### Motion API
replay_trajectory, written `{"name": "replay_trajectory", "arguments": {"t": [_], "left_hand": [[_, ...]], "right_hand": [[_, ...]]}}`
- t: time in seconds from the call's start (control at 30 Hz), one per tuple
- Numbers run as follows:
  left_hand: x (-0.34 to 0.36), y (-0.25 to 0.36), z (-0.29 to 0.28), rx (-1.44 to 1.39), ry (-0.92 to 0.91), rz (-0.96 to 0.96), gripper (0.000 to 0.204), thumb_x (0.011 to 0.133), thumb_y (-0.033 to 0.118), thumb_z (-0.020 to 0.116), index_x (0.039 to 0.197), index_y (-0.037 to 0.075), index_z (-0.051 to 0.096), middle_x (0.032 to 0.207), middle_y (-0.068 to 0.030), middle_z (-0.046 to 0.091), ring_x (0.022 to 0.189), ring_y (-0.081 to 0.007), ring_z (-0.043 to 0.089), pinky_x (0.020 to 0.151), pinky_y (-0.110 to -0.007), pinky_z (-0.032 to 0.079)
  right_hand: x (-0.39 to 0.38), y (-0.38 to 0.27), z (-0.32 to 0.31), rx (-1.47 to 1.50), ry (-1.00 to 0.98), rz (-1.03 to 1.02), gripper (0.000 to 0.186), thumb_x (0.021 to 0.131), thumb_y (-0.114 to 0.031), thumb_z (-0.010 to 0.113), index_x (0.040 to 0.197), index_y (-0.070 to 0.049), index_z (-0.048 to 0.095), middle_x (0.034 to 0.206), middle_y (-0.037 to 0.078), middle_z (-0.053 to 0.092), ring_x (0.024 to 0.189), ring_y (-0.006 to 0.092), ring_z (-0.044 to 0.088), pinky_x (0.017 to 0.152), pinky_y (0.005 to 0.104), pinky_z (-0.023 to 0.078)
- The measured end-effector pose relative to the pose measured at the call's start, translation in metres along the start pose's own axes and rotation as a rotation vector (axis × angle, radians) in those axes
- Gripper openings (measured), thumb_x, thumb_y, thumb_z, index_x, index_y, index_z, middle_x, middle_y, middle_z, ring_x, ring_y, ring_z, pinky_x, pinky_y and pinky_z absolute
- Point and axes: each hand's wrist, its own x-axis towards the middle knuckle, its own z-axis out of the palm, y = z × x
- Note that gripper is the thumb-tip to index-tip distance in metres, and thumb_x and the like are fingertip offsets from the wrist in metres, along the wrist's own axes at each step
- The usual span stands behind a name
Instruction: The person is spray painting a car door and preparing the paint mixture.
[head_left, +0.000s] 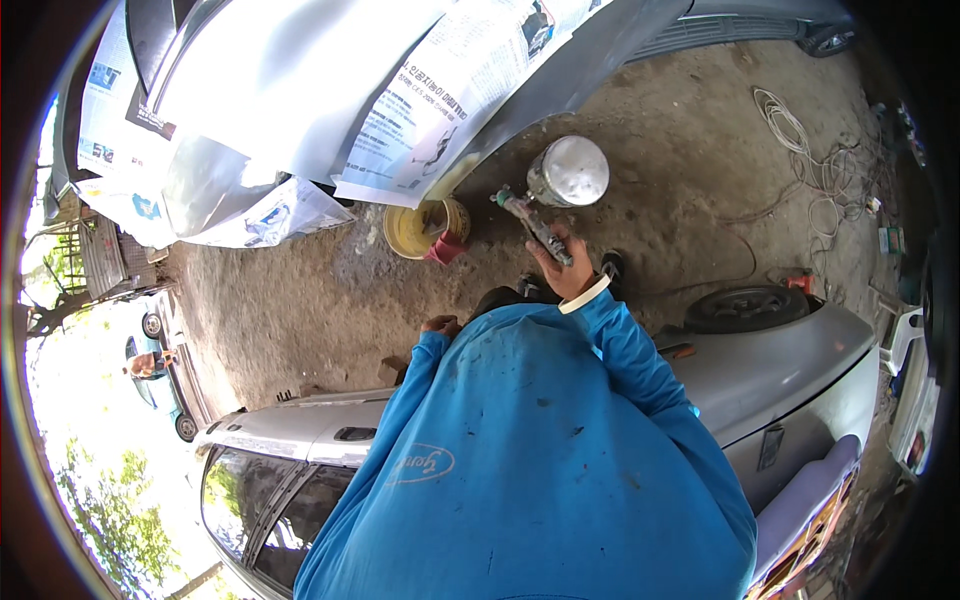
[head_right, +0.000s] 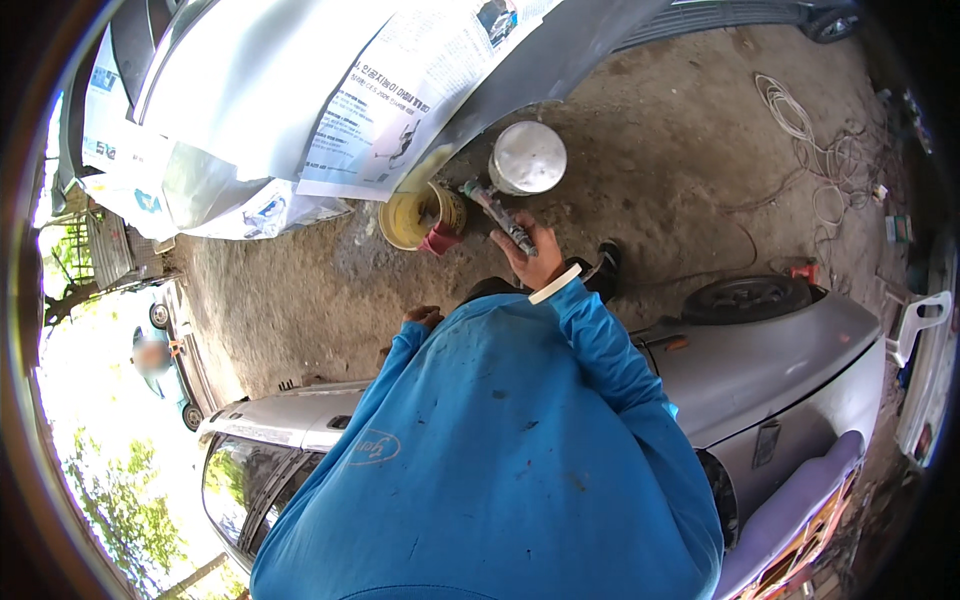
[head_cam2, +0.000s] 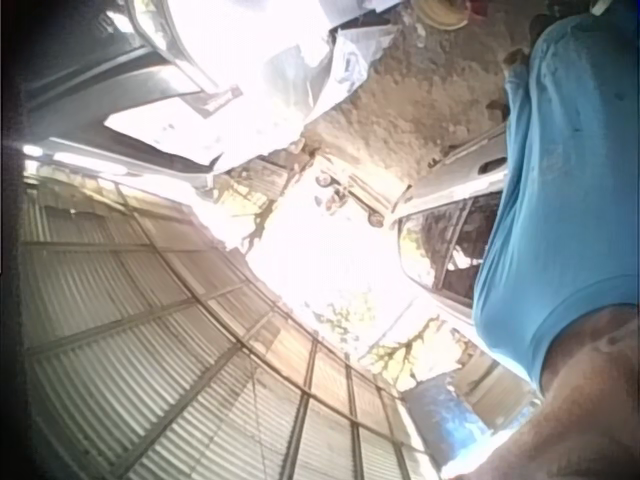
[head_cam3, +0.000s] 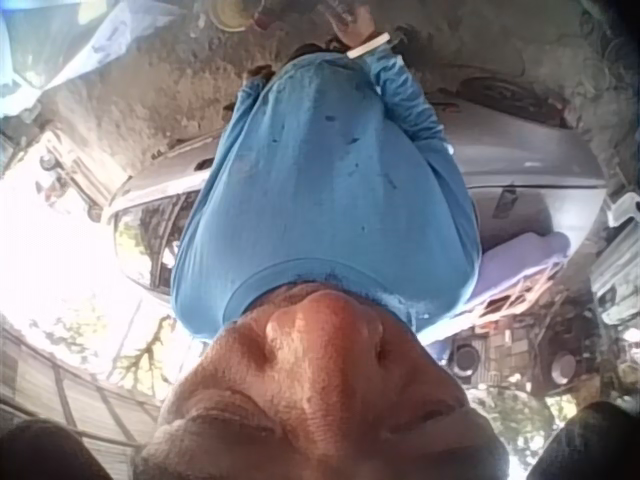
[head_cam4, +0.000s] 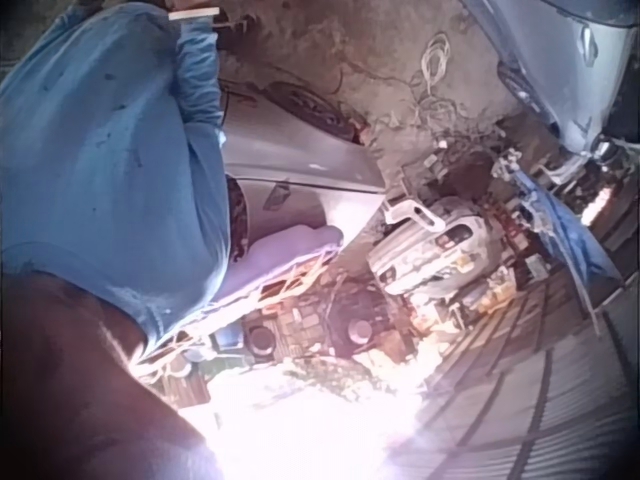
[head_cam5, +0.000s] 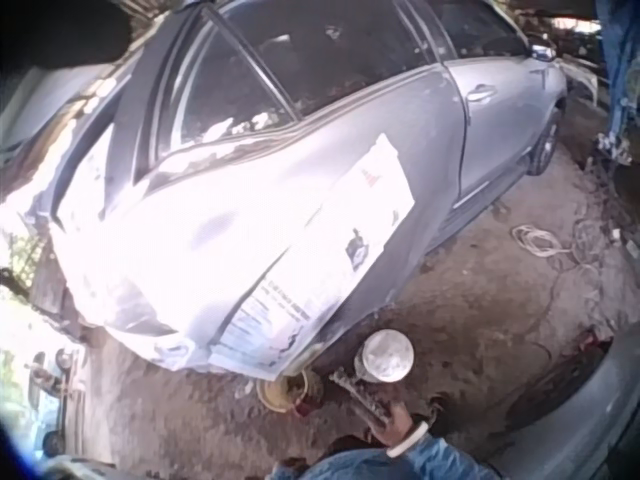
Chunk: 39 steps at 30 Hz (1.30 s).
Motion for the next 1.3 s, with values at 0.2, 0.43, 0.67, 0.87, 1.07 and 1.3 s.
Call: {"name": "replay_trajectory", "arguments": {"t": [0.2,0.43,0.67,0.87,1.07,1.3], "left_hand": [[0.004,-0.002,0.002,-0.021,-0.012,0.030,0.031,0.086,0.020,0.061,0.108,-0.001,0.064,0.089,-0.0131,0.069,0.082,-0.0206,0.067,0.074,-0.031,0.054],[0.001,0.007,0.003,-0.036,-0.003,-0.031,0.035,0.085,0.024,0.062,0.110,0.000,0.064,0.094,-0.0137,0.069,0.087,-0.0214,0.066,0.078,-0.034,0.052],[0.003,0.006,0.005,0.004,-0.007,-0.006,0.034,0.086,0.023,0.061,0.111,0.000,0.063,0.093,-0.0136,0.069,0.085,-0.0211,0.066,0.077,-0.034,0.053],[0.010,-0.005,0.004,-0.043,0.000,0.034,0.030,0.085,0.021,0.062,0.106,0.000,0.065,0.088,-0.0133,0.070,0.080,-0.0193,0.066,0.074,-0.031,0.054],[0.006,0.004,-0.001,-0.053,-0.076,0.083,0.034,0.086,0.020,0.060,0.112,-0.003,0.062,0.092,-0.0150,0.069,0.083,-0.0217,0.066,0.076,-0.032,0.054],[0.005,0.010,-0.001,-0.078,-0.068,0.014,0.035,0.087,0.022,0.060,0.113,-0.002,0.061,0.095,-0.0159,0.068,0.084,-0.0230,0.066,0.076,-0.034,0.054]], "right_hand": [[0.006,-0.004,-0.006,-0.016,0.064,-0.003,0.023,0.083,-0.021,0.068,0.094,-0.004,0.058,0.067,0.014,0.059,0.056,0.0219,0.056,0.056,0.0329,0.045],[-0.006,-0.009,0.011,0.051,-0.065,-0.031,0.025,0.081,-0.020,0.069,0.098,-0.004,0.059,0.074,0.017,0.062,0.064,0.0316,0.061,0.060,0.0359,0.048],[-0.002,-0.044,0.012,-0.017,-0.038,-0.077,0.022,0.082,-0.020,0.068,0.095,-0.004,0.060,0.071,0.017,0.060,0.062,0.0327,0.058,0.059,0.0354,0.046],[0.019,-0.030,0.007,-0.013,0.036,-0.042,0.021,0.083,-0.022,0.068,0.089,-0.005,0.059,0.065,0.016,0.057,0.057,0.0333,0.055,0.054,0.0354,0.044],[0.016,-0.043,0.010,-0.054,0.006,-0.009,0.022,0.083,-0.023,0.068,0.088,-0.004,0.058,0.065,0.017,0.057,0.056,0.0314,0.057,0.053,0.0356,0.044],[-0.003,-0.052,0.031,-0.039,-0.105,-0.083,0.026,0.084,-0.025,0.067,0.097,-0.005,0.058,0.075,0.019,0.061,0.068,0.0380,0.060,0.058,0.0384,0.047]]}}
